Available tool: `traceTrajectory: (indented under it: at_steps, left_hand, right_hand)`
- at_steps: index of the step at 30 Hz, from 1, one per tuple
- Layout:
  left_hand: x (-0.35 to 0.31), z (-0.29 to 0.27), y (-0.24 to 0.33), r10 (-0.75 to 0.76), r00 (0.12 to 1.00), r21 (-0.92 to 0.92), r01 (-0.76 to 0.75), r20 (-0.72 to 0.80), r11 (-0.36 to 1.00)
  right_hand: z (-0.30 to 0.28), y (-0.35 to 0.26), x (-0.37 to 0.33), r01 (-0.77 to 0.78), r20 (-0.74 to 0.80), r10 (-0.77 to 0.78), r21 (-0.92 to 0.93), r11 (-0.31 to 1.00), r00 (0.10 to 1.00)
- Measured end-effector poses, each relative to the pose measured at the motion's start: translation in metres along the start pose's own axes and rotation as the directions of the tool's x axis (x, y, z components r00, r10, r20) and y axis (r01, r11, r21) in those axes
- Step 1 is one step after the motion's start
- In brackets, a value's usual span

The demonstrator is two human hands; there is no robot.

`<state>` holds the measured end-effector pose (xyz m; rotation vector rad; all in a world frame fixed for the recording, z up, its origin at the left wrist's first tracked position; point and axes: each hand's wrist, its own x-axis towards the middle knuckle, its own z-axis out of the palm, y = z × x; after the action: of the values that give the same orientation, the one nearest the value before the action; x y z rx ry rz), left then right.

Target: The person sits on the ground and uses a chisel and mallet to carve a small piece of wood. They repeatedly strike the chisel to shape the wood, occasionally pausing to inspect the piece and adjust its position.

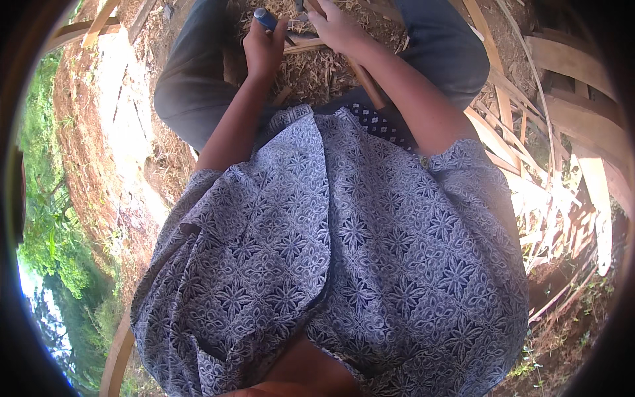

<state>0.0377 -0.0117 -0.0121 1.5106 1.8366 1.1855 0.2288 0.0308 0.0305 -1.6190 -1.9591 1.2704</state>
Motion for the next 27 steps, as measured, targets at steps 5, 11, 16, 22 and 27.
traceTrajectory:
  at_steps: [5,11,16,22,27]
  left_hand:
    - [-0.003,-0.009,0.009,-0.009,1.000,0.103,0.010,-0.005,0.995]
    - [0.003,0.002,0.001,0.096,0.995,0.042,-0.095,-0.034,0.995]
    - [-0.003,-0.004,0.006,0.027,0.998,0.065,-0.030,0.048,0.997]
    - [-0.006,-0.009,0.008,0.000,0.999,-0.018,0.000,-0.036,1.000]
    - [-0.002,0.000,0.002,0.053,0.998,-0.006,-0.054,-0.030,0.999]
  right_hand:
    - [-0.056,-0.124,-0.027,0.649,-0.511,-0.583,-0.061,0.758,0.632]
    - [-0.066,-0.128,-0.032,0.506,-0.026,-0.507,-0.047,0.861,0.861]
    - [-0.068,-0.147,-0.056,0.264,-0.203,-0.325,-0.275,0.924,0.924]
    - [-0.068,-0.141,-0.050,0.390,-0.184,-0.417,-0.167,0.905,0.890]
    - [-0.054,-0.100,-0.040,0.321,0.030,-0.320,-0.158,0.934,0.947]
